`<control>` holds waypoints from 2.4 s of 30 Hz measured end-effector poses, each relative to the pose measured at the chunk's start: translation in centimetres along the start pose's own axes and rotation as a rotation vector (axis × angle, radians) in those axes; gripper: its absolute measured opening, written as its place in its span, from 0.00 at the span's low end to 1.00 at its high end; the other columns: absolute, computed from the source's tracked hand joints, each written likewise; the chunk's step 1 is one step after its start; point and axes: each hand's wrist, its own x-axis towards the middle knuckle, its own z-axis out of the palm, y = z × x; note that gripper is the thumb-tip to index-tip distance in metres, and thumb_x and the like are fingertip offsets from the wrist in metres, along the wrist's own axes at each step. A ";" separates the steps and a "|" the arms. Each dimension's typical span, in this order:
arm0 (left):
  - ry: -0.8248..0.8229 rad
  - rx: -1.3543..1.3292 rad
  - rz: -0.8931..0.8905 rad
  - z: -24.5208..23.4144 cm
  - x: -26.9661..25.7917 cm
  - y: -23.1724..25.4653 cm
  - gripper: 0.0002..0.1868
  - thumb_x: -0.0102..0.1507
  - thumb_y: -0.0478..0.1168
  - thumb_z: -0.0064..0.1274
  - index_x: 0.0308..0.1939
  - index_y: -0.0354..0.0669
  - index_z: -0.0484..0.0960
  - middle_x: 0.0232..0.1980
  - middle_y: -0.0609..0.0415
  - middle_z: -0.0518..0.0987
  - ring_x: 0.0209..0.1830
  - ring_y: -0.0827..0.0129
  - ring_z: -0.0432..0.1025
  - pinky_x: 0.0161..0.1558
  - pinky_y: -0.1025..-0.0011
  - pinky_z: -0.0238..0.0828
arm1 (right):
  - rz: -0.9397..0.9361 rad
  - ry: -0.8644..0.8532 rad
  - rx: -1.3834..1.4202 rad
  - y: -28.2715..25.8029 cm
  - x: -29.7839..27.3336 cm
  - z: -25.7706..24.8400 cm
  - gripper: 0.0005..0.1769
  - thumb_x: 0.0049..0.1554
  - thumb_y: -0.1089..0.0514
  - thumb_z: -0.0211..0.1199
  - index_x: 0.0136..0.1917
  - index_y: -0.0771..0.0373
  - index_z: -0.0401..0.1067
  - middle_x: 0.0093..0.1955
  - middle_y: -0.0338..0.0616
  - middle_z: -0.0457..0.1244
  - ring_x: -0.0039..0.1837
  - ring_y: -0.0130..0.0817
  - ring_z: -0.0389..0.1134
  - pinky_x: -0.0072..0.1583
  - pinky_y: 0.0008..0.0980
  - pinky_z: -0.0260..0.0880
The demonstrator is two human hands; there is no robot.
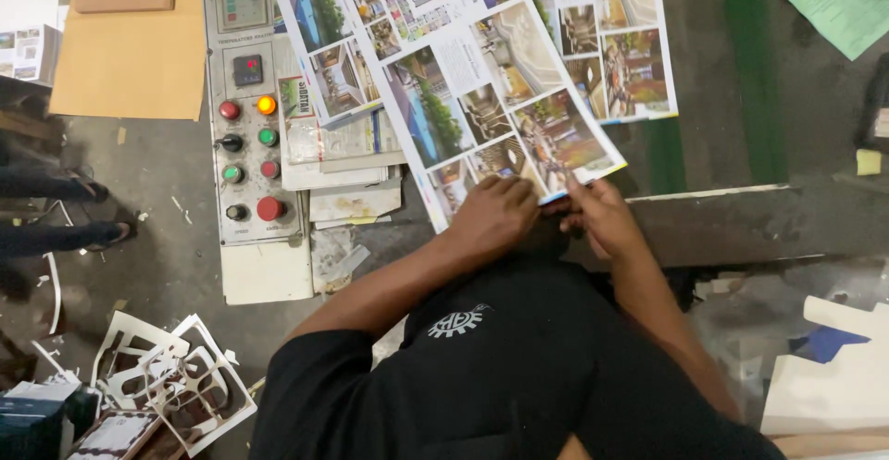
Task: The person sorts through a stack of printed papers featuring images of furniture and interiors. They repeatedly pick up sheets from a pile on a table, flip through them, and place them back down, seemingly organizing or checking the contents.
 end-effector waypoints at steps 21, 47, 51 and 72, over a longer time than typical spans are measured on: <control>-0.359 0.277 -0.498 -8.2 0.3 -24.2 0.08 0.61 0.48 0.63 0.40 0.53 0.89 0.37 0.49 0.85 0.34 0.52 0.79 0.38 0.53 0.74 | -0.135 0.397 0.133 2.5 -7.9 -13.0 0.11 0.70 0.55 0.59 0.63 0.60 0.69 0.50 0.43 0.70 0.45 0.34 0.73 0.41 0.29 0.72; 0.124 0.258 -0.329 -8.5 -0.9 -9.8 0.01 0.64 0.34 0.51 0.37 0.43 0.78 0.35 0.47 0.81 0.36 0.50 0.78 0.34 0.54 0.72 | -0.125 0.418 0.024 0.5 -0.1 -9.9 0.12 0.72 0.53 0.59 0.59 0.65 0.65 0.49 0.47 0.68 0.45 0.38 0.74 0.39 0.30 0.72; 0.127 0.219 -0.343 -9.2 -1.3 -8.8 0.02 0.67 0.36 0.53 0.40 0.42 0.80 0.41 0.47 0.83 0.37 0.52 0.79 0.33 0.56 0.73 | -0.092 0.403 0.028 -0.2 -0.7 -9.4 0.16 0.68 0.52 0.57 0.64 0.63 0.65 0.53 0.52 0.71 0.44 0.36 0.74 0.41 0.30 0.72; 0.074 0.399 -0.292 -0.3 -0.4 -21.2 0.18 0.55 0.48 0.63 0.39 0.37 0.83 0.47 0.43 0.83 0.42 0.50 0.79 0.41 0.54 0.75 | -0.196 0.297 0.058 1.4 -1.1 -9.9 0.13 0.70 0.56 0.60 0.66 0.61 0.66 0.53 0.42 0.68 0.45 0.30 0.69 0.40 0.31 0.73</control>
